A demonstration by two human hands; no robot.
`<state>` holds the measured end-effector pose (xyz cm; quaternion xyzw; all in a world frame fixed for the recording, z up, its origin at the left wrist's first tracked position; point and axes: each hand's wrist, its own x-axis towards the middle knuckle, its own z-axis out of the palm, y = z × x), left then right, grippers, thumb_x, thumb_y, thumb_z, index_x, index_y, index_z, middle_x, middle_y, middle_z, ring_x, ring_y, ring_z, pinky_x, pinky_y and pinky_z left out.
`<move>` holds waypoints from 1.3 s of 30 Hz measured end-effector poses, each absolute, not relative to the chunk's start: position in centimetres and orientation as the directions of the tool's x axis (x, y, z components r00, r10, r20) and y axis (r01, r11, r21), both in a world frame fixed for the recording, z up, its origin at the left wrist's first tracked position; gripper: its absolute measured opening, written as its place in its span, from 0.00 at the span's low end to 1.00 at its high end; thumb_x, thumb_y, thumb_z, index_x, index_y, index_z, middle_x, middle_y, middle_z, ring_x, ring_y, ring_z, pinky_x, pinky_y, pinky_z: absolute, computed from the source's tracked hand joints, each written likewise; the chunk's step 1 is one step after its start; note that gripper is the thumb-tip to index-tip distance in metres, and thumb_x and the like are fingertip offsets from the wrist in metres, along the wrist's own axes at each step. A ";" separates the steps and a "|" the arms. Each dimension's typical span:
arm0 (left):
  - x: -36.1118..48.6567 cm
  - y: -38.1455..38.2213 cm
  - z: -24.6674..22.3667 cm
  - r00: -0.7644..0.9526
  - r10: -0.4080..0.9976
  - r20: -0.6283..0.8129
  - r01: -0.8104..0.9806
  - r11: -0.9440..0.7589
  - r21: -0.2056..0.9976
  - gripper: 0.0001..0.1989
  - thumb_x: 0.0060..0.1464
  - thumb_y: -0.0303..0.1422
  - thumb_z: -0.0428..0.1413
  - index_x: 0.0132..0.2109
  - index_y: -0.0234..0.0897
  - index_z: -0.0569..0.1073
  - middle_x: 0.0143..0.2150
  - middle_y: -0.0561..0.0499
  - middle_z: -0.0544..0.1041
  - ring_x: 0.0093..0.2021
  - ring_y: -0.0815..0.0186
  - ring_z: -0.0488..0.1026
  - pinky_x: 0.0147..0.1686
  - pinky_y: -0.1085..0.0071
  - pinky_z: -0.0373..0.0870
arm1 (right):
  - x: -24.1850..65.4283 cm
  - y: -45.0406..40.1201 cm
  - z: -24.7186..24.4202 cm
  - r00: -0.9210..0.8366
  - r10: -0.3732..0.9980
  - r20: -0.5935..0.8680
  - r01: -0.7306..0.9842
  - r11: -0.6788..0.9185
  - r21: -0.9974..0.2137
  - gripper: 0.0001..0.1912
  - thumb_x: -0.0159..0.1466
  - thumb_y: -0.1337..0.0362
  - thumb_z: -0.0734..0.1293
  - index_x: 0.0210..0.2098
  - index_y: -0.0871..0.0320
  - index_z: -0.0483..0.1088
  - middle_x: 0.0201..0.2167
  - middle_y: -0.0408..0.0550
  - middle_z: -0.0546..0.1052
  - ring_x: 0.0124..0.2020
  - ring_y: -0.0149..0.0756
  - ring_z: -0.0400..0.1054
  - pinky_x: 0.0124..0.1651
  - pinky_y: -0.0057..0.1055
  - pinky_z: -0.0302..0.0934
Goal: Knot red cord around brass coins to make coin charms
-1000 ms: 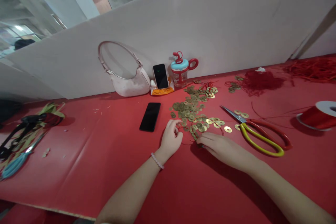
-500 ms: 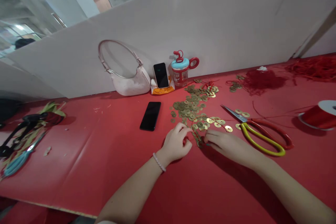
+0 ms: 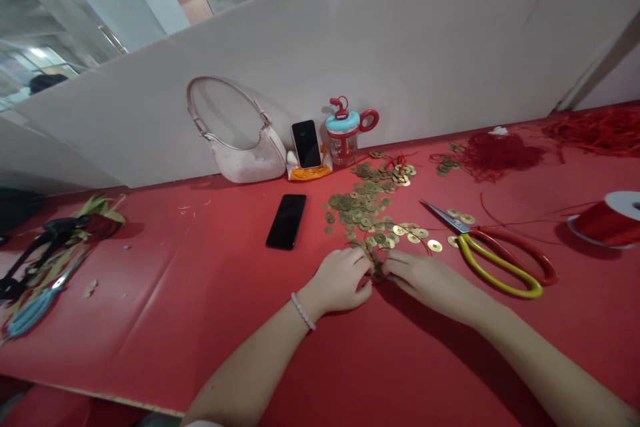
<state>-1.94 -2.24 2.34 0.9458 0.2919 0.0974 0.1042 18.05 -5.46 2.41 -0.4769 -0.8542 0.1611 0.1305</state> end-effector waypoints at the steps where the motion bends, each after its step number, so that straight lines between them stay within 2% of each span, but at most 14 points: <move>1: -1.9 -2.2 2.3 0.813 0.570 0.116 0.533 -0.810 0.243 0.05 0.52 0.31 0.49 0.37 0.36 0.67 0.37 0.49 0.70 0.39 0.64 0.67 0.36 0.69 0.63 | 18.0 -5.5 2.5 -0.522 0.851 0.061 0.770 0.501 -0.394 0.10 0.61 0.72 0.56 0.30 0.56 0.67 0.32 0.45 0.72 0.31 0.32 0.68 0.32 0.27 0.57; 8: -2.1 -2.0 1.7 0.852 0.517 0.083 0.502 -0.852 0.149 0.07 0.59 0.29 0.45 0.37 0.35 0.66 0.38 0.49 0.70 0.39 0.64 0.66 0.37 0.68 0.62 | 17.2 -5.8 2.8 -0.520 0.853 0.038 0.767 0.486 -0.420 0.04 0.61 0.68 0.60 0.35 0.55 0.65 0.35 0.45 0.71 0.34 0.35 0.68 0.33 0.28 0.57; 16: -2.8 -2.8 2.6 0.868 0.494 0.042 0.491 -0.869 0.063 0.12 0.63 0.30 0.39 0.37 0.34 0.66 0.37 0.48 0.68 0.36 0.64 0.64 0.35 0.68 0.58 | 16.5 -5.8 2.2 -0.458 0.887 0.064 0.812 0.447 -0.375 0.03 0.59 0.70 0.61 0.32 0.56 0.65 0.34 0.45 0.69 0.31 0.32 0.65 0.30 0.27 0.54; 19: -3.8 -3.7 3.5 0.868 0.496 0.013 0.494 -0.867 0.067 0.12 0.63 0.29 0.39 0.36 0.34 0.66 0.35 0.48 0.68 0.35 0.64 0.64 0.35 0.68 0.58 | 16.4 -5.9 2.5 -0.449 0.889 0.091 0.824 0.452 -0.343 0.03 0.59 0.69 0.60 0.32 0.57 0.65 0.35 0.46 0.67 0.32 0.32 0.65 0.30 0.26 0.54; 24: -6.0 -6.4 5.8 0.824 0.562 -0.078 0.565 -0.801 0.196 0.11 0.62 0.30 0.41 0.35 0.36 0.66 0.35 0.50 0.69 0.34 0.66 0.64 0.36 0.70 0.59 | 16.0 -6.1 3.0 -0.409 0.907 0.105 0.839 0.419 -0.348 0.04 0.59 0.69 0.60 0.33 0.56 0.65 0.37 0.47 0.66 0.31 0.31 0.64 0.29 0.25 0.54; 28: -6.9 -8.7 8.2 0.812 0.559 -0.167 0.578 -0.733 0.358 0.07 0.59 0.29 0.45 0.36 0.37 0.67 0.36 0.52 0.71 0.35 0.68 0.66 0.38 0.72 0.60 | 15.7 -6.2 2.8 -0.348 0.932 0.099 0.864 0.361 -0.352 0.05 0.58 0.69 0.60 0.35 0.55 0.63 0.37 0.46 0.66 0.28 0.30 0.63 0.27 0.25 0.50; 32: -6.5 -10.1 9.9 0.872 0.419 -0.252 0.487 -0.703 0.519 0.05 0.56 0.27 0.49 0.37 0.39 0.69 0.36 0.53 0.73 0.36 0.68 0.69 0.39 0.72 0.63 | 15.7 -6.1 2.6 -0.337 0.937 0.092 0.874 0.348 -0.340 0.07 0.59 0.69 0.60 0.37 0.55 0.63 0.37 0.46 0.66 0.29 0.30 0.63 0.27 0.26 0.51; 35: -6.0 -10.6 10.3 0.927 0.271 -0.259 0.375 -0.641 0.670 0.06 0.57 0.30 0.50 0.37 0.41 0.71 0.37 0.52 0.74 0.37 0.68 0.71 0.40 0.69 0.67 | 15.7 -6.0 2.6 -0.311 0.947 0.087 0.886 0.321 -0.335 0.07 0.61 0.69 0.57 0.37 0.55 0.64 0.37 0.46 0.66 0.31 0.32 0.65 0.27 0.26 0.51; 39: -5.6 -11.5 10.0 0.953 0.194 -0.231 0.302 -0.581 0.756 0.11 0.59 0.35 0.49 0.47 0.39 0.70 0.49 0.46 0.70 0.44 0.65 0.70 0.45 0.64 0.70 | 15.9 -5.9 2.6 -0.294 0.954 0.061 0.882 0.295 -0.366 0.07 0.60 0.69 0.57 0.38 0.56 0.63 0.38 0.47 0.66 0.33 0.33 0.66 0.27 0.25 0.51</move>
